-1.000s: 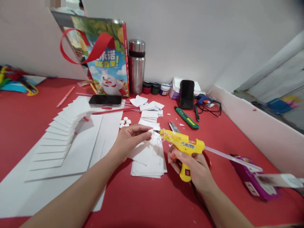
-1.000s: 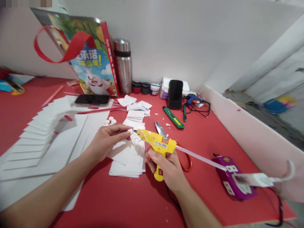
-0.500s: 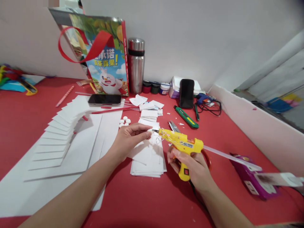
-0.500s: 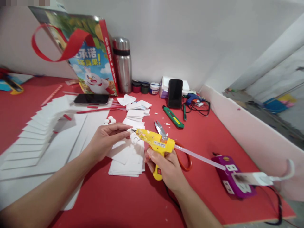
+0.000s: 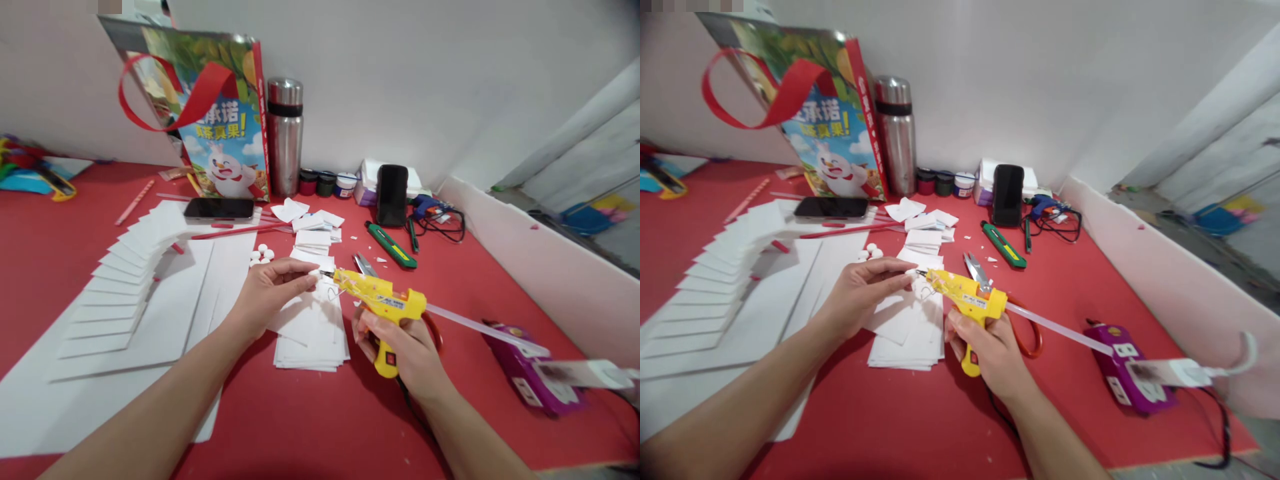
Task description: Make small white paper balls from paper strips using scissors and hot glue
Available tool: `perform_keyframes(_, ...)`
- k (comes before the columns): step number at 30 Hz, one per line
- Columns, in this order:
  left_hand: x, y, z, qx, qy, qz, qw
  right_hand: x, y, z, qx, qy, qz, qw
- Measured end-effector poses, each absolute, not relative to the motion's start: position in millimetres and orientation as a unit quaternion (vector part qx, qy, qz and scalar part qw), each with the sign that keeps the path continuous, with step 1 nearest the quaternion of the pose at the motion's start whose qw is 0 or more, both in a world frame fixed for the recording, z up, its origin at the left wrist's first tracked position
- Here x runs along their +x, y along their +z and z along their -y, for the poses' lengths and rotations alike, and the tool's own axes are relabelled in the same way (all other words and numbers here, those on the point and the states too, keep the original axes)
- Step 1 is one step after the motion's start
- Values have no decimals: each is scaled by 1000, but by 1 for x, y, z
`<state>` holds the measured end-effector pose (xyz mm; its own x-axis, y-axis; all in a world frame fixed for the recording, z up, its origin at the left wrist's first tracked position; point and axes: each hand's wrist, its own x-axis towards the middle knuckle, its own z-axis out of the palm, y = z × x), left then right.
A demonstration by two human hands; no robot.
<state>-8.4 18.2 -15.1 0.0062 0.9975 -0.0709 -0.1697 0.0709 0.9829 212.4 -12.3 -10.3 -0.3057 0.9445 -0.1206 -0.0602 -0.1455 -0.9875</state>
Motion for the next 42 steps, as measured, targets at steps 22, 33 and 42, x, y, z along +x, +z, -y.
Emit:
perform_keyframes(22,-9,-15,-19,437,525,-470,559,210,-6,13,-441,638,487,401)
perform_keyframes(33,-10,-19,-19,435,532,-455,567,211,-4,13,-439,624,512,395)
perform_keyframes(42,-9,-16,-19,407,532,-461,582,212,-5,13,-448,620,516,386)
